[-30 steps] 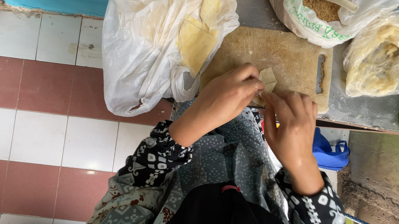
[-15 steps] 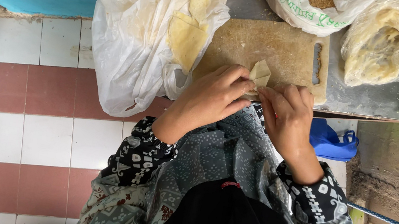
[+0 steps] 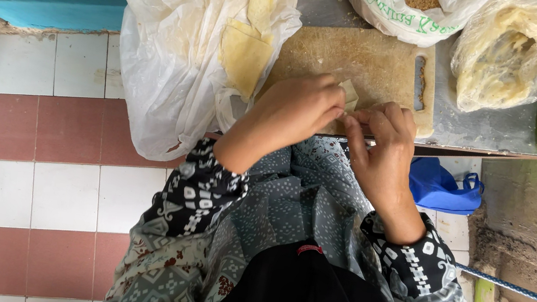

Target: The person sits at a low table folding thin pastry wrappers. They place a wrapper on the cutting board, spoon brown filling from a plastic bag onto it, then fold and pinch the wrapper closed and set the finished pastry aside with the others.

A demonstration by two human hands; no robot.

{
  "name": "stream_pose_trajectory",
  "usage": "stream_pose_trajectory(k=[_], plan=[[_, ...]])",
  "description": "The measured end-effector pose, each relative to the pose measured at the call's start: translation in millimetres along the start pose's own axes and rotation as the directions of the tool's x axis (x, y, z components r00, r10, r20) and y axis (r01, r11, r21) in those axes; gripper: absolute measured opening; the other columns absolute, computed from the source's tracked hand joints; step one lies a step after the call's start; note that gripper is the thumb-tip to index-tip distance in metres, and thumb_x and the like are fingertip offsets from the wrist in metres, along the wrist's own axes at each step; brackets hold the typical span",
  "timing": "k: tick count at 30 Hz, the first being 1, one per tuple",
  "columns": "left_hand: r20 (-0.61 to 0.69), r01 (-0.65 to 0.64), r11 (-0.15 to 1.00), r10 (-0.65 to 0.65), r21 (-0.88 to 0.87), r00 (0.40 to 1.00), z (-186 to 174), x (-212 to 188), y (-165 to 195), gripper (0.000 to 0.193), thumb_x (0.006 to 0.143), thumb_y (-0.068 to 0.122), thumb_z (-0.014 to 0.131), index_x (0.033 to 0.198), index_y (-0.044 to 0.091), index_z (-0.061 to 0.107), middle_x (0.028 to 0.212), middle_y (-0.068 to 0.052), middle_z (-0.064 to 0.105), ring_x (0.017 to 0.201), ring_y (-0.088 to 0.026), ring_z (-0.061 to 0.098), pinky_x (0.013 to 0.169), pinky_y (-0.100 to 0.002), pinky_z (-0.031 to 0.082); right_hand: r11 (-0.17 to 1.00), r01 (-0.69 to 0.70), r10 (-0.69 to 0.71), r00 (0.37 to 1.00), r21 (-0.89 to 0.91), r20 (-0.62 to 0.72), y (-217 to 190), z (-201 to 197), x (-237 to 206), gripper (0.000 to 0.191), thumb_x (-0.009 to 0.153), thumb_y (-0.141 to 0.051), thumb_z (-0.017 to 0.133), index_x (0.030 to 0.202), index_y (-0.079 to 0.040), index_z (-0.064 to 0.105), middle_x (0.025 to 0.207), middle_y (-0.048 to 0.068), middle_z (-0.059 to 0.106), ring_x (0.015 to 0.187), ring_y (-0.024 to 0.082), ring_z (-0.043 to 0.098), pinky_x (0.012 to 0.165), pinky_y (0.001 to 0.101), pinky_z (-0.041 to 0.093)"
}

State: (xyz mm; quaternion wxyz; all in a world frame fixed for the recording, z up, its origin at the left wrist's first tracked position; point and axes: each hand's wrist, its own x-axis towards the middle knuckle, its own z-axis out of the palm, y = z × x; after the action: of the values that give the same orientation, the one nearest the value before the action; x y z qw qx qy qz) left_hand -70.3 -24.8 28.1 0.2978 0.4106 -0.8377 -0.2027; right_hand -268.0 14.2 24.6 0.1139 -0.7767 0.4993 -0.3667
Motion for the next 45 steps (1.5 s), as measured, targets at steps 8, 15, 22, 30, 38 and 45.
stream_pose_trajectory(k=[8, 15, 22, 30, 38, 45], plan=[[0.07, 0.039, 0.992, -0.03, -0.124, 0.997, -10.5, 15.2, -12.4, 0.015, 0.087, 0.016, 0.074, 0.089, 0.005, 0.065, 0.089, -0.007, 0.069, 0.077, -0.025, 0.07, 0.068, -0.04, 0.054, 0.995, 0.068, -0.073, 0.995, 0.076, 0.061, 4.4, -1.2, 11.2, 0.012, 0.094, -0.005, 0.076, 0.104, -0.003, 0.07, 0.104, 0.01, 0.062, 0.098, 0.03, 0.056, 0.085, 0.0395, 0.045], [-0.075, -0.13, 0.991, 0.131, 0.017, 0.989, -15.9, -17.0, -1.7, 0.017, 0.095, 0.022, 0.072, 0.101, 0.007, 0.068, 0.098, -0.007, 0.063, 0.093, -0.028, 0.065, 0.081, -0.042, 0.052, 0.986, 0.164, -0.163, 0.98, -0.003, 0.114, 5.7, -9.3, 8.4, 0.02, 0.089, -0.013, 0.08, 0.105, -0.004, 0.073, 0.101, 0.01, 0.063, 0.096, 0.03, 0.056, 0.085, 0.0418, 0.041], [-0.101, -0.006, 0.999, 0.01, 0.04, 0.995, -4.0, -12.8, -1.6, 0.016, 0.097, 0.02, 0.072, 0.097, 0.006, 0.065, 0.096, -0.007, 0.063, 0.092, -0.03, 0.065, 0.081, -0.043, 0.051, 0.994, 0.101, -0.107, 0.977, 0.042, 0.187, 10.9, -10.2, 21.2, 0.011, 0.093, -0.012, 0.077, 0.101, -0.007, 0.072, 0.1, 0.007, 0.062, 0.097, 0.031, 0.056, 0.088, 0.042, 0.043], [-0.088, 0.159, 0.987, -0.157, 0.011, 0.984, 5.6, 6.9, 0.4, 0.011, 0.092, 0.013, 0.07, 0.093, 0.004, 0.064, 0.095, -0.011, 0.066, 0.09, -0.033, 0.067, 0.078, -0.044, 0.052, 0.997, 0.076, -0.076, 0.993, -0.007, 0.087, 4.9, -0.5, 17.2, 0.02, 0.088, -0.003, 0.071, 0.107, -0.007, 0.07, 0.104, 0.01, 0.06, 0.101, 0.033, 0.055, 0.09, 0.0428, 0.042], [-0.108, -0.021, 0.998, 0.027, 0.064, 0.994, -12.2, -9.4, 9.5, 0.016, 0.093, 0.016, 0.071, 0.103, 0.005, 0.067, 0.102, -0.009, 0.061, 0.097, -0.031, 0.064, 0.082, -0.044, 0.051, 0.99, 0.135, -0.13, 0.984, -0.03, 0.121, 5.0, -6.1, 17.9, 0.021, 0.091, -0.014, 0.077, 0.109, -0.006, 0.069, 0.103, 0.009, 0.061, 0.098, 0.032, 0.055, 0.087, 0.0417, 0.039], [-0.073, -0.013, 0.986, 0.026, 0.164, 0.997, -10.4, -6.4, 7.8, 0.013, 0.097, 0.019, 0.072, 0.101, 0.007, 0.068, 0.102, -0.007, 0.061, 0.099, -0.029, 0.061, 0.087, -0.043, 0.048, 0.991, 0.134, -0.13, 0.973, -0.005, 0.193, 11.1, -7.1, 27.1, 0.014, 0.094, -0.012, 0.075, 0.106, -0.008, 0.069, 0.103, 0.007, 0.061, 0.101, 0.031, 0.056, 0.089, 0.0411, 0.039]])
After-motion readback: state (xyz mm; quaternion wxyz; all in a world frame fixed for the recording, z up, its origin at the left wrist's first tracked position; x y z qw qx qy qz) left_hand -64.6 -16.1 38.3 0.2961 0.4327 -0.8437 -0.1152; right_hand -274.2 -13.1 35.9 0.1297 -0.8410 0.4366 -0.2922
